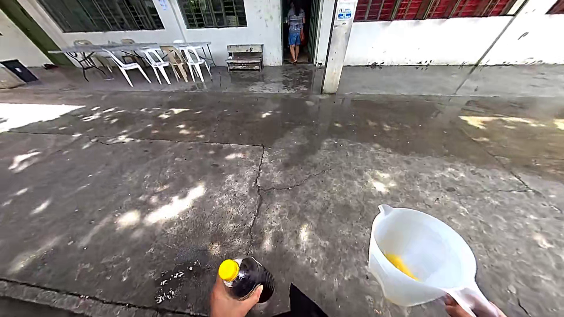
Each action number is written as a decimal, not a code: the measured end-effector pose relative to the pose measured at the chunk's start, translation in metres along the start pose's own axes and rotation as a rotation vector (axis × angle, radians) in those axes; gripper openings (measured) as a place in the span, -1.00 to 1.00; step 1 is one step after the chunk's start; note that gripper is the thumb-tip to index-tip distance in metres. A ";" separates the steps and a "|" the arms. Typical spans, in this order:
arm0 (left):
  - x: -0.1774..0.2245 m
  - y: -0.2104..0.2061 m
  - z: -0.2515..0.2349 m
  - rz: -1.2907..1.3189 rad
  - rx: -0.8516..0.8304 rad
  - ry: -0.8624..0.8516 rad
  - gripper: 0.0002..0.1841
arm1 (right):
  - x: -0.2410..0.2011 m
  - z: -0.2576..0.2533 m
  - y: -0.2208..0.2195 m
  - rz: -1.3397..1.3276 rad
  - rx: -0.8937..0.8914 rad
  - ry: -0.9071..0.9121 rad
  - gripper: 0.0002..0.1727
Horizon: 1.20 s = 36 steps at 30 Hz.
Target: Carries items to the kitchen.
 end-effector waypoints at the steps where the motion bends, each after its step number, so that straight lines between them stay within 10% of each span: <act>1: 0.009 -0.007 -0.018 -0.016 0.021 0.020 0.10 | -0.010 -0.030 -0.013 0.005 -0.003 0.016 -0.64; 13: 0.051 -0.088 -0.291 -0.401 0.079 0.180 0.08 | -0.043 -0.372 -0.240 -0.205 -0.063 0.011 -0.62; 28: 0.138 -0.397 -0.786 -0.002 0.160 0.111 0.12 | -0.022 -0.875 -0.477 -0.063 -0.094 0.098 -0.60; 36: 0.165 -0.469 -0.991 -0.201 0.298 0.337 0.15 | -0.025 -1.135 -0.660 -0.205 -0.320 0.050 -0.61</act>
Point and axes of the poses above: each hand's wrist, its own z-axis away from the middle knuckle, its own y-axis out of the back of the hand, x = y × z, the point moved 1 cm from there along -z, towards the middle knuckle, and after that the axes turned 9 degrees about -z, right-handed, at the moved point
